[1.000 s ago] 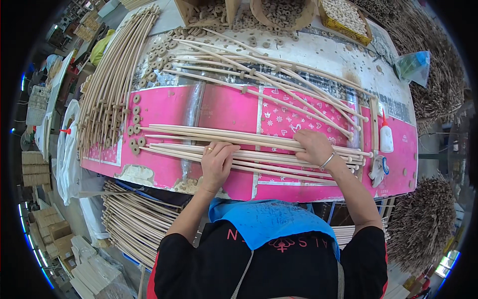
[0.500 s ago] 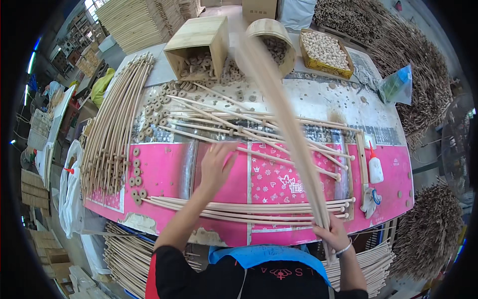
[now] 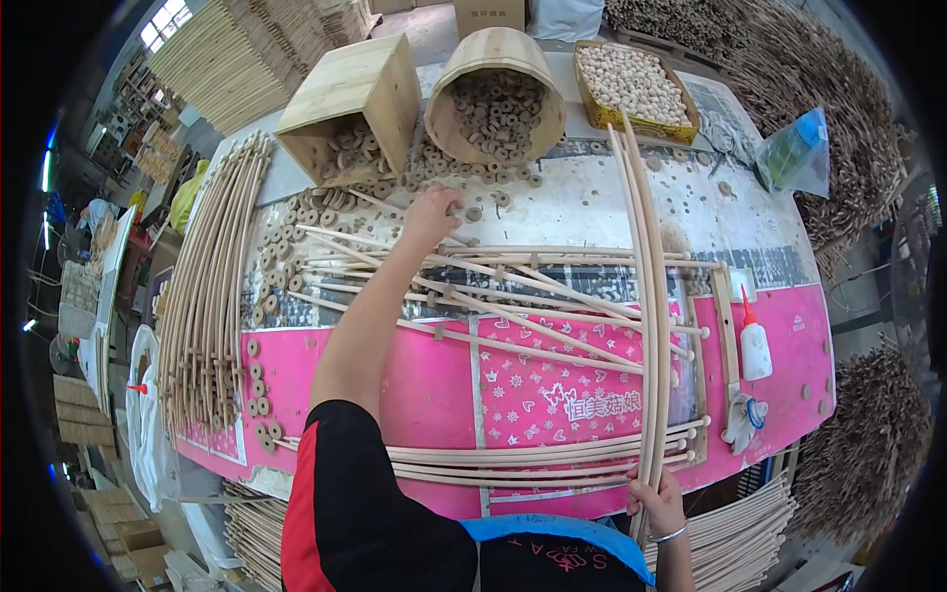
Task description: Assembling small wooden rings onto wooden sticks in a factory setting.
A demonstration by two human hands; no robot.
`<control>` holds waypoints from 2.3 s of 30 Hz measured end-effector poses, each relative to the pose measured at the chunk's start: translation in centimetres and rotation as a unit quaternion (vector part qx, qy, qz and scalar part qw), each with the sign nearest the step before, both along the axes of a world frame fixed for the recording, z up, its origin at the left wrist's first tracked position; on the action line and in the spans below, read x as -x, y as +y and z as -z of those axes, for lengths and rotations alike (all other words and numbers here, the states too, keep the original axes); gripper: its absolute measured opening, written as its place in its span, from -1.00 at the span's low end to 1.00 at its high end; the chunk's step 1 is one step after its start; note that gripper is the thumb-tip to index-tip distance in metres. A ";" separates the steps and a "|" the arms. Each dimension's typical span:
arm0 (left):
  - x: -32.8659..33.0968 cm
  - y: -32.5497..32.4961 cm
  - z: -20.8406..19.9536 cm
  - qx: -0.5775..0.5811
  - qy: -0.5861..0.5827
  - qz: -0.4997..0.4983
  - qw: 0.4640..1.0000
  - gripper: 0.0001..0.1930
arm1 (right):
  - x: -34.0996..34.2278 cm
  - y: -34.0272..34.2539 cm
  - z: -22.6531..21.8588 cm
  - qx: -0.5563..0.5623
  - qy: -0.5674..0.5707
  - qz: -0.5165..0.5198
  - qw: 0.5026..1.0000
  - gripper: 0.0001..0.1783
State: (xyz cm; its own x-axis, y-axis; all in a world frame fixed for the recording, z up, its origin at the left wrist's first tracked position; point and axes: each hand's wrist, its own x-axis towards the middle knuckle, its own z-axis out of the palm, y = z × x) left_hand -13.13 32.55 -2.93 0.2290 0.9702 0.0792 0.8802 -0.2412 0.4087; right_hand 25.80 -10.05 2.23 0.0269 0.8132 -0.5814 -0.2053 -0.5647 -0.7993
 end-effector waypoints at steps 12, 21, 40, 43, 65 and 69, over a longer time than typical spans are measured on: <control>-2.8 1.3 1.2 -0.060 -0.045 0.070 0.995 -0.78 | 0.5 1.4 0.4 0.025 0.004 -0.016 1.000 -0.72; -5.3 4.4 2.5 -0.091 -0.218 0.000 0.972 -0.77 | 0.9 1.9 0.3 0.034 0.008 -0.014 0.999 -0.73; 0.2 1.1 -0.2 -0.026 0.041 0.089 0.995 -0.87 | 0.9 2.3 0.5 0.022 0.002 0.000 1.000 -0.71; 1.0 1.3 1.1 -0.054 -0.004 0.071 0.996 -0.85 | 0.8 2.2 0.5 0.027 0.012 -0.009 1.000 -0.72; -7.0 4.5 1.8 -0.109 0.044 -0.002 0.993 -0.71 | 0.3 1.9 0.9 0.031 -0.005 0.005 0.999 -0.72; -6.1 4.1 1.9 -0.104 0.000 0.032 0.994 -0.70 | 0.3 1.8 0.9 0.037 0.004 -0.007 0.999 -0.69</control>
